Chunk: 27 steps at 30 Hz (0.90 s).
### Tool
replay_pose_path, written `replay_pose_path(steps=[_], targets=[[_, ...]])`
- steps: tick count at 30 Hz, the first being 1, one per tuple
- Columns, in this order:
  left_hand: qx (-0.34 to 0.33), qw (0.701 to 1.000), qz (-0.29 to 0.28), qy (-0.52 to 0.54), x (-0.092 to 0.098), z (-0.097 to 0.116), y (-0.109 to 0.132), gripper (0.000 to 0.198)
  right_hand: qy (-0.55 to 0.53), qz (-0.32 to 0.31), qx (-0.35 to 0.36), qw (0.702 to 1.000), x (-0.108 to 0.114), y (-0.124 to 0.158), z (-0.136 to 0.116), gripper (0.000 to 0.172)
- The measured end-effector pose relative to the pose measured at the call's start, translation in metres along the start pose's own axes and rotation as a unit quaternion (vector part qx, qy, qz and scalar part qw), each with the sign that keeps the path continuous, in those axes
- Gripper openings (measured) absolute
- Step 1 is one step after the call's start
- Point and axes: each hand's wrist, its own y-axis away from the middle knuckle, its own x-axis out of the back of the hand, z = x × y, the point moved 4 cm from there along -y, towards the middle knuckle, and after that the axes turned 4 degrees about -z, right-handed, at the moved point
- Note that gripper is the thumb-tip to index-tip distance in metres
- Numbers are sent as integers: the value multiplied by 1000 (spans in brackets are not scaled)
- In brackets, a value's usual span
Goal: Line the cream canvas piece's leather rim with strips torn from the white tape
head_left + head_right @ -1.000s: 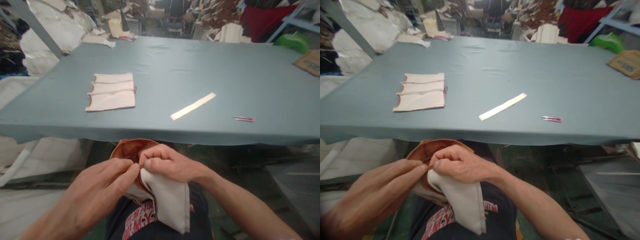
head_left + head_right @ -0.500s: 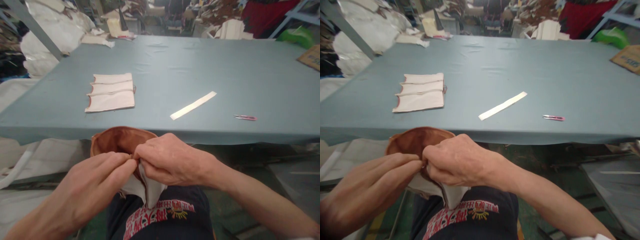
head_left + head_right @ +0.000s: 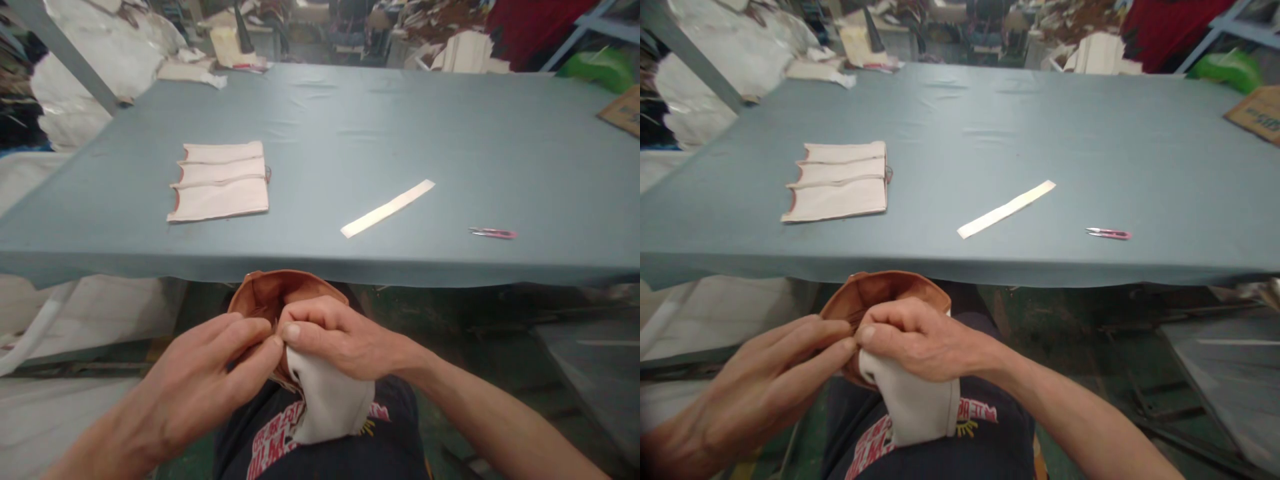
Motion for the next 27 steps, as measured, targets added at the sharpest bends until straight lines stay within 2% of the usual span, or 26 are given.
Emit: replay_pose_path(steps=[3, 6, 8, 10, 12, 14, 16, 22, 27], targets=[[41, 993, 40, 105, -2, 4, -3, 27, -47, 5, 15, 999, 0, 0, 9, 52], [133, 961, 59, 235, 1, 2, -7, 33, -27, 19, 43, 999, 0, 3, 7, 52], [192, 936, 41, 291, 3, 0, -8, 29, 27, 20, 77, 996, 1, 6, 0, 47], [213, 915, -8, 343, 4, -1, -9, 15, 99, 23, 116, 988, 2, 11, -8, 40], [226, 897, -66, 374, 3, -3, -9, 28, 175, 28, 141, 974, 4, 15, -16, 32], [239, 893, -96, 369, 3, -6, -10, 43, 247, 37, 156, 956, 3, 19, -22, 26], [238, 893, -110, 365, 3, -7, -11, 46, 313, 38, 175, 933, 1, 22, -28, 22], [187, 872, -128, 434, 4, -4, -14, 37, 462, 31, 193, 865, -12, 31, -40, 23], [176, 860, -143, 456, 4, -4, -16, 31, 586, 84, 216, 776, -19, 36, -42, 29]])
